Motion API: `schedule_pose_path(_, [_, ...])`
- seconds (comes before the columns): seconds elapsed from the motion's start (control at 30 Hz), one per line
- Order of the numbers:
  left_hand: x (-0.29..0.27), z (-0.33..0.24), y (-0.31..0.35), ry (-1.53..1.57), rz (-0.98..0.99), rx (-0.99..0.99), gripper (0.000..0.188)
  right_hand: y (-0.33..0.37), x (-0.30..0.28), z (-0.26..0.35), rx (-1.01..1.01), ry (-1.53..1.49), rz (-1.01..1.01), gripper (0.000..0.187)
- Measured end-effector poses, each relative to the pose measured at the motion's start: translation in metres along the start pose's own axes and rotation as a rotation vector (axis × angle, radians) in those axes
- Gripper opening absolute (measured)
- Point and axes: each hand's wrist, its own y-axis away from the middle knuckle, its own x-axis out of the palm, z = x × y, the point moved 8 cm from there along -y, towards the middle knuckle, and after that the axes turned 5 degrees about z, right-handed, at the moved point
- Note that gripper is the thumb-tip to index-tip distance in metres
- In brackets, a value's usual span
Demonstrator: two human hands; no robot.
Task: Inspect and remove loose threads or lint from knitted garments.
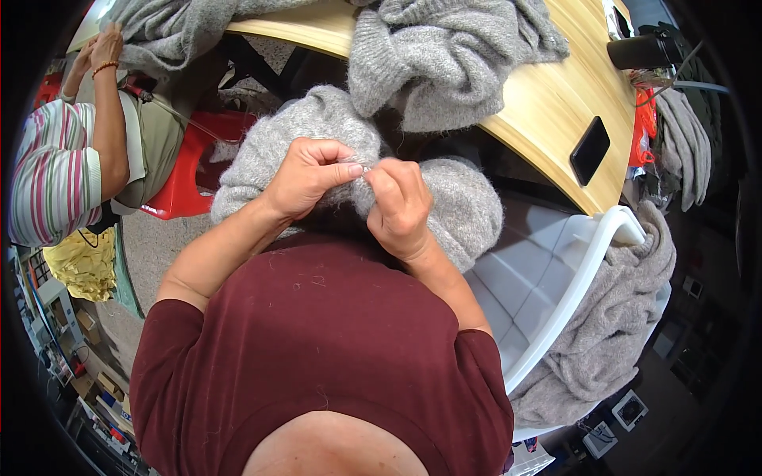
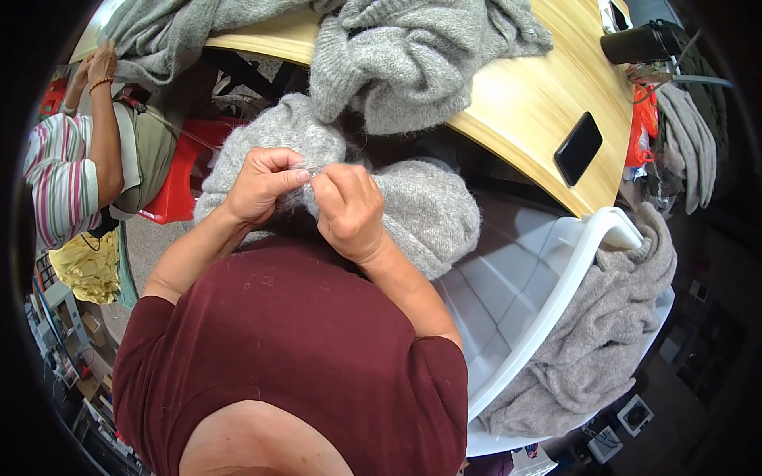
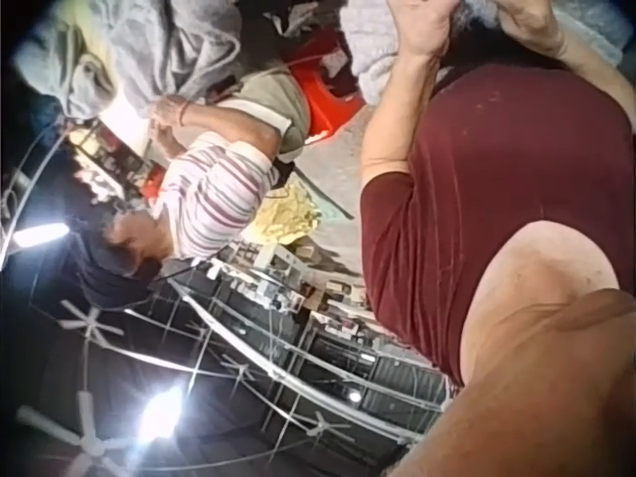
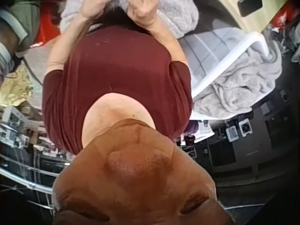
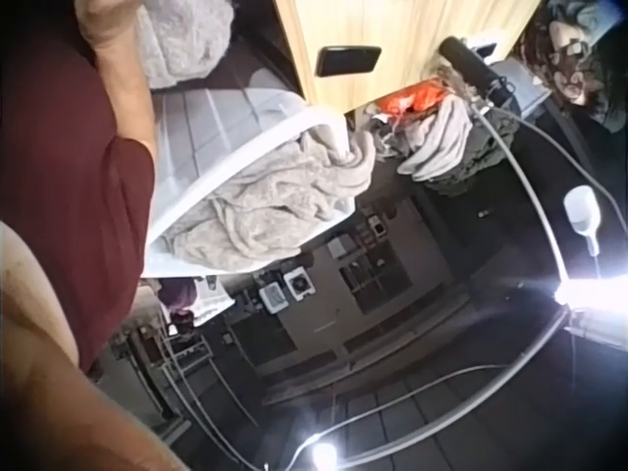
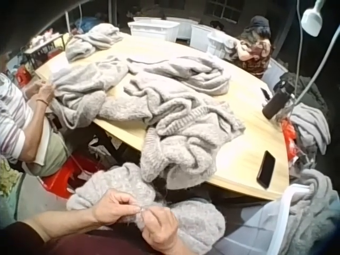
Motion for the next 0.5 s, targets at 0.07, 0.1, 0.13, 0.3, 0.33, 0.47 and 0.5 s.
schedule_pose_path(0.07, [-0.002, -0.001, 0.000, -0.018, -0.025, 0.005, 0.004, -0.003, 0.002, -0.007, 0.085, -0.100, 0.031, 0.035])
schedule_pose_path(0.1, [-0.004, -0.001, 0.000, -0.037, -0.050, 0.010, 0.006, -0.004, 0.005, -0.013, 0.170, -0.202, 0.061, 0.036])
schedule_pose_path(0.13, [-0.004, -0.001, 0.000, -0.037, -0.049, 0.010, 0.006, -0.003, 0.011, -0.017, 0.148, -0.266, 0.084, 0.038])
schedule_pose_path(0.3, [-0.012, -0.002, 0.007, -0.374, -0.077, 0.043, 0.007, -0.001, 0.016, -0.029, 0.234, -0.442, 0.214, 0.037])
schedule_pose_path(0.33, [-0.011, -0.004, 0.008, -0.375, -0.078, 0.041, 0.007, -0.001, 0.019, -0.031, 0.265, -0.505, 0.259, 0.036])
schedule_pose_path(0.47, [-0.002, -0.015, 0.010, -0.495, -0.063, 0.050, 0.009, 0.009, 0.028, -0.044, 0.578, -0.624, 0.315, 0.028])
schedule_pose_path(0.5, [0.001, -0.019, 0.010, -0.544, -0.049, 0.080, 0.010, 0.011, 0.028, -0.045, 0.578, -0.625, 0.315, 0.028])
